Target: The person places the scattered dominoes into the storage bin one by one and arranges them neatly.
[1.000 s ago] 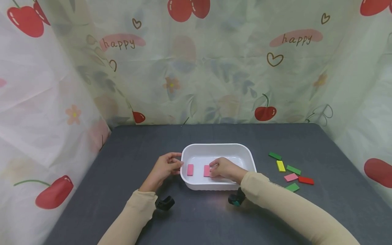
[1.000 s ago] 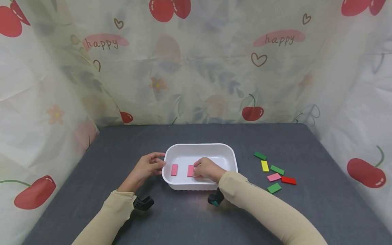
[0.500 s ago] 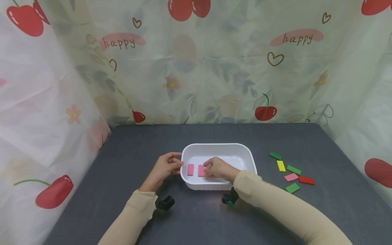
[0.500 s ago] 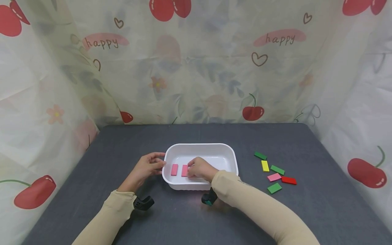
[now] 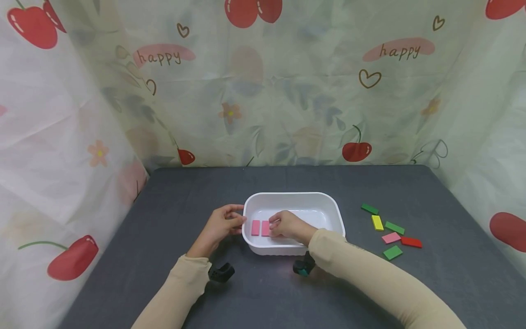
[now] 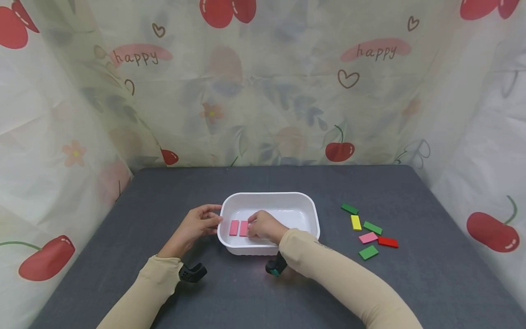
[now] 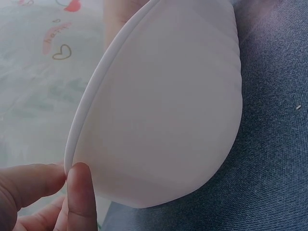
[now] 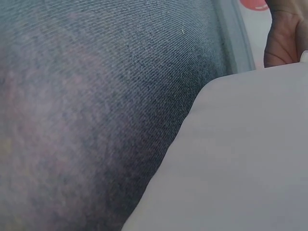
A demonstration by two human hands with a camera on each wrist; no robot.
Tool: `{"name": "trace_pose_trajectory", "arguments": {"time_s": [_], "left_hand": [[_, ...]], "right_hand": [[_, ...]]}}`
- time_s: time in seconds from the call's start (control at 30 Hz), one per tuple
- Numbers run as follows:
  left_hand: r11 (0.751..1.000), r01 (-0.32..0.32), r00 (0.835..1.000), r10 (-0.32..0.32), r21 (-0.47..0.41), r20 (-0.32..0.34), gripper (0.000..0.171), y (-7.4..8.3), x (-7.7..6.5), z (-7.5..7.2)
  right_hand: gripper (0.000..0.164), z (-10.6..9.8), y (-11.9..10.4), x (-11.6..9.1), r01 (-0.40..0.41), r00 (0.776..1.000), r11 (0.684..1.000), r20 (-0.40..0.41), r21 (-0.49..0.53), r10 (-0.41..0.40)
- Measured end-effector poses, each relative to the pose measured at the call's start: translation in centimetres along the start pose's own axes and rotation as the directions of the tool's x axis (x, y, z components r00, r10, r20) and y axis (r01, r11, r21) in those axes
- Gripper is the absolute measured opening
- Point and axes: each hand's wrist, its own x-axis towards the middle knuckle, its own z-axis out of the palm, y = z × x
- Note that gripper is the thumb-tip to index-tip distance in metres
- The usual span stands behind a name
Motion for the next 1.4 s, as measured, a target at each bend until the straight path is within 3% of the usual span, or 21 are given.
{"name": "trace_pose_trajectory", "arguments": {"time_s": [0.57, 1.4], "left_hand": [[1.0, -0.016, 1.0, 0.016, -0.008, 0.005, 0.042, 0.02, 0.03, 0.05], [1.0, -0.014, 1.0, 0.013, 0.006, 0.008, 0.043, 0.19, -0.14, -0.01]], "right_hand": [[0.043, 0.38, -0.38, 0.21, 0.017, 1.0, 0.999, 0.005, 0.042, -0.017], [0.044, 0.33, -0.39, 0.31, 0.008, 1.0, 1.0, 0.009, 0.024, -0.009]]}}
